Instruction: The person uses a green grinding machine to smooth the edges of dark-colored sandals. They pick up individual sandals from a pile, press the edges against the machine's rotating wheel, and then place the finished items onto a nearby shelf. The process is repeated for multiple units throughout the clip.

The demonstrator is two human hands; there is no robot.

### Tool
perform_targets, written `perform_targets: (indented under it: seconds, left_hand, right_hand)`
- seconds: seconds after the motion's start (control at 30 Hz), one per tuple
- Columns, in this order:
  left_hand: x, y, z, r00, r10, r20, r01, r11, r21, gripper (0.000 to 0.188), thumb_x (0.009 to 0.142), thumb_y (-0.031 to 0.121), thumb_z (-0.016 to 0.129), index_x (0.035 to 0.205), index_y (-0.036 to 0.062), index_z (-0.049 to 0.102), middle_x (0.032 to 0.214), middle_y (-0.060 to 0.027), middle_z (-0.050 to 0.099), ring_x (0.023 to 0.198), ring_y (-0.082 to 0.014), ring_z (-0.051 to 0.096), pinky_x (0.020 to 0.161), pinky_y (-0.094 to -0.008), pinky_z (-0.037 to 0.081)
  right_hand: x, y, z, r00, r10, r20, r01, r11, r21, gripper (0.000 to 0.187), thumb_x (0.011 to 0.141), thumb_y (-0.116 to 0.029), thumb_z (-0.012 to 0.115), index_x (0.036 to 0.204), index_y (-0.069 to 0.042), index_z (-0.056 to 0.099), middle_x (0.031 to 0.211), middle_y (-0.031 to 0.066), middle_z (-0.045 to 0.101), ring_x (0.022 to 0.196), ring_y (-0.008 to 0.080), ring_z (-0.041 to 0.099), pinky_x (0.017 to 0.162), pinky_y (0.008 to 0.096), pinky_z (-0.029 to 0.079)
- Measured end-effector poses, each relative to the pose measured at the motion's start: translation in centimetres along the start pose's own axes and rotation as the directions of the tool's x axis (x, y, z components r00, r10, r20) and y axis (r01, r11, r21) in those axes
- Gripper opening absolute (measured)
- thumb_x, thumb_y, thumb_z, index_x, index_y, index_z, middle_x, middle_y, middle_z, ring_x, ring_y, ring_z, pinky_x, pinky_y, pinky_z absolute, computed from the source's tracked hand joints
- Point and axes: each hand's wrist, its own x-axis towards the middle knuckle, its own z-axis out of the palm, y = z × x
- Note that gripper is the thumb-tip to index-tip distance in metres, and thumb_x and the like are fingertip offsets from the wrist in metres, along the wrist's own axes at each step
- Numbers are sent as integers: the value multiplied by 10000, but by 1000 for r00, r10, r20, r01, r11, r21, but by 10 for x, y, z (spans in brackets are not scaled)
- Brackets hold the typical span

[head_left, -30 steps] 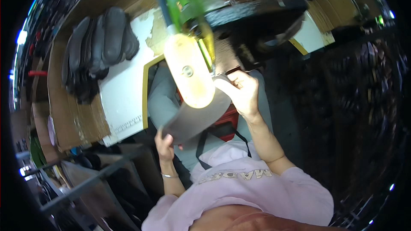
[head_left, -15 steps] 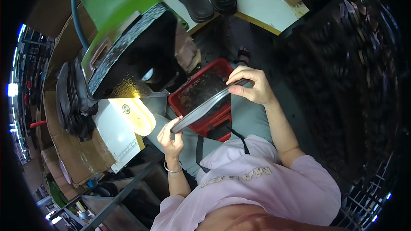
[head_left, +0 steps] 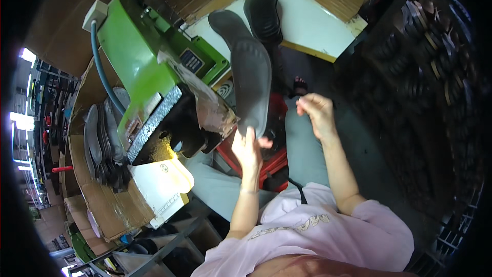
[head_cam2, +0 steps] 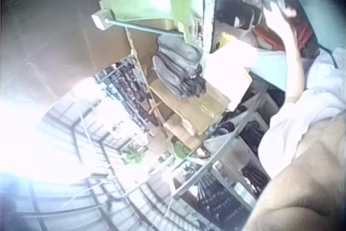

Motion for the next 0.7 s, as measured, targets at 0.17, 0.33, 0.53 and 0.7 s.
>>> perform_targets:
  seconds: [0.17, 0.33, 0.53, 0.7]
  left_hand:
    - [112, 11, 108, 992, 129, -1, -129, 990, -64, 253, 949, 160, 528, 1098, -39, 483, 963, -168, 590, 688, -238, 661, 560, -312, 582]
    - [152, -2, 110, 994, 80, 77, -71, 992, -108, 312, 959, 153, 514, 1195, -45, 461, 1052, -194, 602, 729, -247, 667, 545, -290, 578]
    - [87, 30, -15, 990, 81, -113, -111, 953, -282, 363, 914, 203, 553, 1213, 7, 493, 1119, -142, 595, 921, -245, 569, 817, -369, 448]
    - [105, 162, -167, 148, 989, -22, -116, 40, 992, 507, 700, 9, 679, 1174, 22, 499, 1257, -202, 453, 1169, -372, 419, 1019, -453, 276]
  right_hand:
    - [-11, 7, -1, 997, 82, 9, -83, 997, 12, 134, 855, -129, 678, 846, 4, 667, 758, 53, 655, 642, 84, 585, 588, 218, 467]
    - [-11, 16, -13, 991, 132, -4, -132, 991, 26, 143, 851, -137, 684, 845, 5, 668, 737, 49, 647, 626, 86, 579, 578, 220, 462]
    - [-16, 32, -16, 986, 163, 22, -162, 985, -54, 163, 878, -83, 619, 733, -11, 596, 657, 35, 563, 562, 102, 509, 528, 228, 398]
    - [-37, 64, -28, 920, 350, 175, -294, 914, -280, 171, 865, -98, 650, 727, -18, 587, 657, 52, 595, 557, 99, 542, 525, 218, 439]
